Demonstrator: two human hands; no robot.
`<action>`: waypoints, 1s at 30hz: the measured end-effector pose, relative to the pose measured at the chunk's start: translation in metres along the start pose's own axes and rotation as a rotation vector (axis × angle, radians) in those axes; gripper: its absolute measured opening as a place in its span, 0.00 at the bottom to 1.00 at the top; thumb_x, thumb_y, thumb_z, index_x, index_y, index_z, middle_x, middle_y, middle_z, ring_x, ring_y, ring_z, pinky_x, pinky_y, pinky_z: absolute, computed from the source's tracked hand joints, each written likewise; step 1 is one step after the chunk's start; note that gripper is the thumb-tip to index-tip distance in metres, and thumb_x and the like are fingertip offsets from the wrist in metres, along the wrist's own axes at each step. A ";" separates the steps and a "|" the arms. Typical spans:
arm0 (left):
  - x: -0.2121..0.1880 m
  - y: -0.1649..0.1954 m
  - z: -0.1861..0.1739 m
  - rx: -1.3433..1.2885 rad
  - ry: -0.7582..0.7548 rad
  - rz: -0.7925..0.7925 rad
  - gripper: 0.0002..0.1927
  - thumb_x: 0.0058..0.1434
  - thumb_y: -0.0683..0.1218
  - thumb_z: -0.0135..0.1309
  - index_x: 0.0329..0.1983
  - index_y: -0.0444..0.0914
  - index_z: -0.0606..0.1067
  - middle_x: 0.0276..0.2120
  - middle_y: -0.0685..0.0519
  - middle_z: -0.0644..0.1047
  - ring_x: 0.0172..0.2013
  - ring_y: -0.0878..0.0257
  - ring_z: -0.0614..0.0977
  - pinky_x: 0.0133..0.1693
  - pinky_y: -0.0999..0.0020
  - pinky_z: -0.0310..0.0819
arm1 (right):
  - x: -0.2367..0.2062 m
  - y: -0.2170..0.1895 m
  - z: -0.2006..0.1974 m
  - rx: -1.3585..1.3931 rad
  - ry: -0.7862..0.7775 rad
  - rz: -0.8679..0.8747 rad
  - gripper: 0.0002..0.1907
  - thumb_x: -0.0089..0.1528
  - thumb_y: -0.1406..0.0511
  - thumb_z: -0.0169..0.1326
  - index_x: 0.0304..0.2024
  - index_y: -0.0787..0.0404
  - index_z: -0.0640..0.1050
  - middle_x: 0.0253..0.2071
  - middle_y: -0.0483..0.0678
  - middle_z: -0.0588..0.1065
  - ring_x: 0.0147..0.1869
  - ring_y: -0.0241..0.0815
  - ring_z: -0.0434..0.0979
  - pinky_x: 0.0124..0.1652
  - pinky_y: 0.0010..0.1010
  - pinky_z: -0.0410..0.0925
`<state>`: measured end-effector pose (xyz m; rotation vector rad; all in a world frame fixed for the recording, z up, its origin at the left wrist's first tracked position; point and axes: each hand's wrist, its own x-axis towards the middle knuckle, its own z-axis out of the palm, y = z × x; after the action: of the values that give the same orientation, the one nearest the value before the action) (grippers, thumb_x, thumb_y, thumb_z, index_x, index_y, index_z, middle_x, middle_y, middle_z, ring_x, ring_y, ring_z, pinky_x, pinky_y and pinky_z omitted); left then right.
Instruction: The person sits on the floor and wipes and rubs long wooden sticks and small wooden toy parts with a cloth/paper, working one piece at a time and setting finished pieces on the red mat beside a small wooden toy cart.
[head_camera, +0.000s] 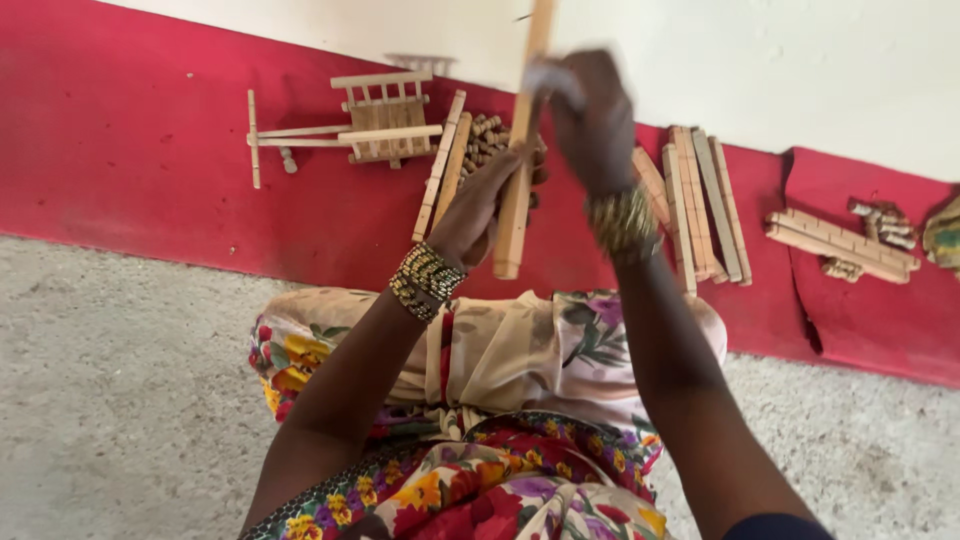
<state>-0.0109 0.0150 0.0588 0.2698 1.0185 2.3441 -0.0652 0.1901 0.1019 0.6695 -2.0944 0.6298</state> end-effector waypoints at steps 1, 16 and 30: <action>0.000 0.004 -0.003 0.004 0.030 -0.017 0.21 0.74 0.57 0.48 0.56 0.35 0.68 0.45 0.46 0.75 0.39 0.64 0.78 0.39 0.66 0.80 | -0.008 -0.010 0.000 0.050 -0.028 -0.051 0.08 0.70 0.73 0.56 0.49 0.56 0.79 0.43 0.47 0.77 0.47 0.43 0.79 0.34 0.24 0.76; -0.041 0.005 0.001 0.575 0.055 0.007 0.20 0.75 0.58 0.39 0.50 0.36 0.67 0.24 0.58 0.70 0.19 0.74 0.68 0.18 0.77 0.65 | 0.021 0.070 -0.003 -0.011 0.190 0.176 0.11 0.67 0.76 0.52 0.47 0.59 0.82 0.48 0.57 0.74 0.44 0.43 0.82 0.37 0.26 0.81; 0.005 -0.005 -0.057 0.380 0.115 0.047 0.29 0.78 0.64 0.38 0.43 0.34 0.72 0.25 0.54 0.72 0.21 0.68 0.74 0.23 0.72 0.74 | -0.041 -0.093 -0.003 0.206 -0.041 0.148 0.07 0.63 0.75 0.55 0.40 0.61 0.80 0.48 0.56 0.75 0.53 0.51 0.77 0.45 0.38 0.76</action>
<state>-0.0348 -0.0144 0.0156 0.3075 1.5297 2.2133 0.0183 0.1339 0.0882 0.6497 -2.1486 0.9318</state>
